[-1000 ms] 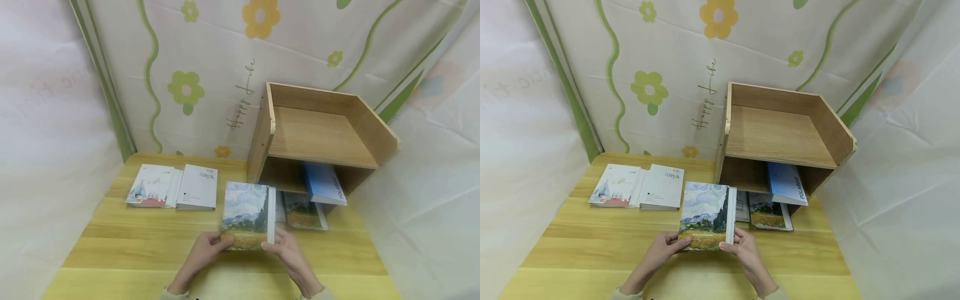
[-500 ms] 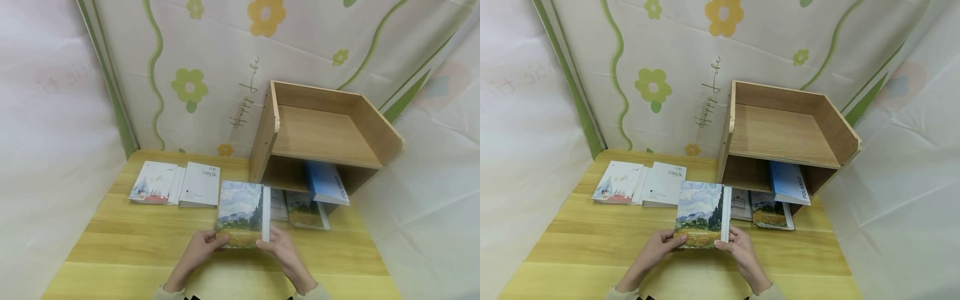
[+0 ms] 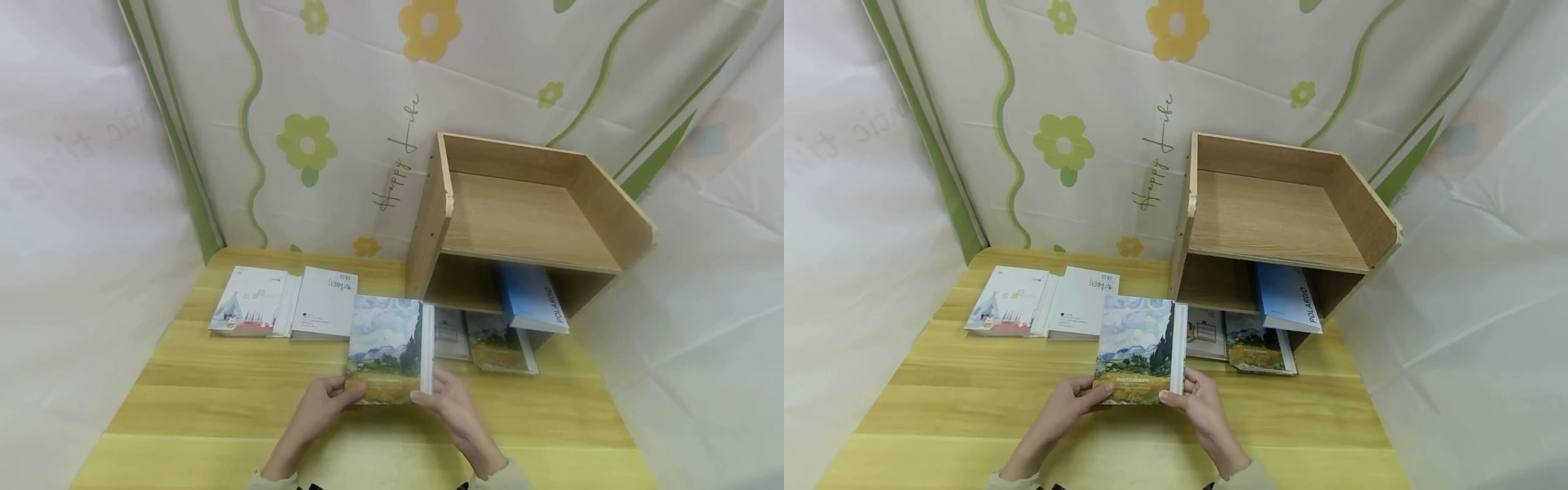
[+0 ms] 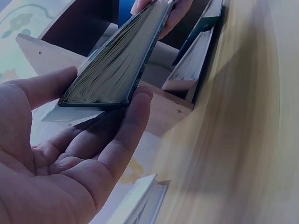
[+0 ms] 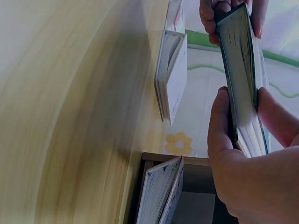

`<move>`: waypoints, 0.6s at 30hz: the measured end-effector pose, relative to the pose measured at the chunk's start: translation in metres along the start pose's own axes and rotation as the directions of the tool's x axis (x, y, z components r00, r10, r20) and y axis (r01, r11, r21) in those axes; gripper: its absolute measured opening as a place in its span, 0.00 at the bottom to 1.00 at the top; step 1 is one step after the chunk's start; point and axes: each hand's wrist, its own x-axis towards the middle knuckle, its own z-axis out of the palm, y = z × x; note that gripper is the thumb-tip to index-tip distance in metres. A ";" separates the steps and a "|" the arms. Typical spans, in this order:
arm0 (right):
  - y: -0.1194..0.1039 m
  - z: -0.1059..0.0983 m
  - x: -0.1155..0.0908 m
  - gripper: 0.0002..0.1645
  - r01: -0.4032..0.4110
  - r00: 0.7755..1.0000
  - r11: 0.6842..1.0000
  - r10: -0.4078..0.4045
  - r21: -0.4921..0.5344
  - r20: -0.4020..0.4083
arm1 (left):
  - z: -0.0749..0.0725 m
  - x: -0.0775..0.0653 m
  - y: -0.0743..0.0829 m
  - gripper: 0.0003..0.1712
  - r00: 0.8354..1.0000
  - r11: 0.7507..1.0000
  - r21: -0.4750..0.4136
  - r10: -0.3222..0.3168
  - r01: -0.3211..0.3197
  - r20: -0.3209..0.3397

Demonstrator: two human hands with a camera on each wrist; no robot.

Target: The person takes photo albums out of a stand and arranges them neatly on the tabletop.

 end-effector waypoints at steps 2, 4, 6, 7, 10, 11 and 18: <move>0.000 0.002 0.001 0.36 -0.002 1.000 1.000 0.002 0.000 -0.005 | -0.001 0.001 -0.001 0.27 1.000 1.000 0.000 -0.011 0.011 -0.011; 0.001 0.004 0.003 0.35 0.000 1.000 1.000 0.000 -0.010 -0.005 | -0.003 0.001 -0.001 0.27 0.999 1.000 0.016 -0.025 0.025 -0.026; 0.001 0.008 0.004 0.35 0.001 1.000 1.000 -0.002 -0.020 -0.004 | -0.006 0.000 -0.001 0.27 0.998 0.998 0.046 -0.038 0.040 -0.045; 0.002 0.009 0.005 0.36 0.004 1.000 1.000 -0.004 -0.030 -0.005 | -0.008 0.000 -0.001 0.28 0.998 0.997 0.056 -0.045 0.048 -0.052; 0.003 0.014 0.008 0.36 0.009 1.000 0.998 -0.010 -0.065 -0.016 | -0.012 -0.001 0.000 0.30 0.995 0.995 0.073 -0.063 0.068 -0.075; 0.004 0.016 0.009 0.37 0.012 1.000 0.997 -0.013 -0.075 -0.019 | -0.013 -0.001 0.000 0.31 0.994 0.995 0.070 -0.070 0.076 -0.079; 0.008 0.026 0.014 0.36 0.021 1.000 0.995 -0.023 -0.099 -0.020 | -0.020 -0.001 -0.005 0.31 0.989 0.993 0.064 -0.088 0.097 -0.122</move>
